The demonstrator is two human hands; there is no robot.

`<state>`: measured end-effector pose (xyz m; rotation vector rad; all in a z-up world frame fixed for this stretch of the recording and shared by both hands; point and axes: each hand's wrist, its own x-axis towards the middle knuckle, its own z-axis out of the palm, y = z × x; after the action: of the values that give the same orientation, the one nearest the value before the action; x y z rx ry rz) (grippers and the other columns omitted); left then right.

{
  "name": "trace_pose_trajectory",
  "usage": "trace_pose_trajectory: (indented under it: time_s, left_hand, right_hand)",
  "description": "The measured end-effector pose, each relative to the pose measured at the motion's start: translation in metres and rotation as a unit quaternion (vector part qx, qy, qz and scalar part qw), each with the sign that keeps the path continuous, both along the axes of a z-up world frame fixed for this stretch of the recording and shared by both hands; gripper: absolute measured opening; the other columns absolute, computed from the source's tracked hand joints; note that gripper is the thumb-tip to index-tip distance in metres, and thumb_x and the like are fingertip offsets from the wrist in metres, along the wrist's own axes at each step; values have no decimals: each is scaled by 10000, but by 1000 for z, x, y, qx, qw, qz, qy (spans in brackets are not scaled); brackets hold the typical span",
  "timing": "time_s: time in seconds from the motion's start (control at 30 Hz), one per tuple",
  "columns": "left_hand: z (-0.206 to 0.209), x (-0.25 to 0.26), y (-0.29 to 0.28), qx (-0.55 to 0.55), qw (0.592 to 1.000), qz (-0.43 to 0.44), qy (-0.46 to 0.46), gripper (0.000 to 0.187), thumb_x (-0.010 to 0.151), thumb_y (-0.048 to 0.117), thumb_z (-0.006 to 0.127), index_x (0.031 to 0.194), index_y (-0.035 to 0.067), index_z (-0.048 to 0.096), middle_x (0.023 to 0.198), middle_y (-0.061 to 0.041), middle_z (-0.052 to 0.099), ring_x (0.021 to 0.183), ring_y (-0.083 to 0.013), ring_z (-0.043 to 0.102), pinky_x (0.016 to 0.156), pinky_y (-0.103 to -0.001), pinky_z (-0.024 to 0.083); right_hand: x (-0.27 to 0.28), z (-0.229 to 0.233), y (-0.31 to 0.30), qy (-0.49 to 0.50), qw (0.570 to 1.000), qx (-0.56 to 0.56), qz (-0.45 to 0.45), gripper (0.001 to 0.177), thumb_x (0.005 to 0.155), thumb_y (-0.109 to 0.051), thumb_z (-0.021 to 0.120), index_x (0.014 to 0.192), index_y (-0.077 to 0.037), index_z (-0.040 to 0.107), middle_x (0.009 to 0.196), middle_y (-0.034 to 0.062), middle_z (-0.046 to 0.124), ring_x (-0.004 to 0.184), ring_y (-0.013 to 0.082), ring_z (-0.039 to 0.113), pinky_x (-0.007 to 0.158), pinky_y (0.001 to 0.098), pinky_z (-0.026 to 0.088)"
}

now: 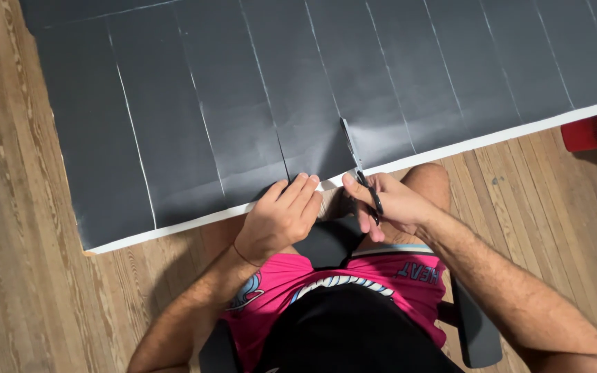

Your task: Cutting strips of black leather along marked lines using scissors

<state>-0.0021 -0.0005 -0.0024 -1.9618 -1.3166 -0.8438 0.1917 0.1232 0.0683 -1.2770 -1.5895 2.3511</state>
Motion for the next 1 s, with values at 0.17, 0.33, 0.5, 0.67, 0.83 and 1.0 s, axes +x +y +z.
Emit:
trace_pose_trajectory:
  time_s: [0.17, 0.33, 0.5, 0.67, 0.83, 1.0]
  left_hand:
    - [1, 1, 1, 14, 1000, 2, -12, 215, 1004, 138, 517, 978, 50, 712, 1059, -181, 720, 998, -309, 718, 867, -409, 573]
    - [-1, 4, 0, 20, 1000, 11, -21, 229, 1016, 141, 500, 971, 55, 708, 1065, -178, 717, 1001, -305, 715, 862, -406, 572]
    - [3, 5, -1, 21, 999, 21, -31, 251, 1033, 141, 477, 964, 66, 707, 1087, -174, 720, 1011, -302, 715, 864, -398, 571]
    - [13, 4, -2, 21, 999, 22, -32, 250, 1042, 138, 481, 961, 67, 707, 1072, -176, 724, 1003, -303, 720, 853, -397, 572]
    - [10, 4, -1, 22, 999, 24, -32, 245, 1041, 144, 489, 950, 77, 706, 1068, -166, 728, 1000, -291, 723, 853, -391, 574]
    - [8, 4, 0, 36, 998, 25, -40, 274, 1045, 142, 468, 915, 80, 700, 1055, -167, 726, 972, -291, 724, 811, -381, 572]
  right_hand:
    - [-5, 7, 8, -36, 999, -11, -21, 705, 1002, -465, 645, 523, 44, 559, 401, 262, 573, 270, 303, 595, 264, 368, 516]
    - [-14, 13, 14, -72, 997, -9, -32, 649, 988, -472, 673, 581, 17, 544, 421, 262, 572, 271, 309, 585, 255, 374, 508]
    - [-25, 16, 23, -86, 996, -3, -20, 658, 961, -528, 687, 617, 3, 509, 431, 261, 565, 270, 303, 574, 251, 375, 495]
    - [-35, 15, 35, -103, 995, 14, 8, 751, 956, -574, 664, 538, 41, 563, 414, 241, 573, 269, 291, 576, 261, 357, 497]
    - [-44, 18, 41, -103, 995, 15, 0, 763, 946, -572, 686, 536, 64, 583, 415, 236, 569, 274, 294, 578, 268, 354, 502]
    - [-49, 18, 51, -109, 994, 26, 0, 683, 944, -517, 717, 599, 52, 566, 442, 240, 570, 282, 296, 578, 269, 362, 503]
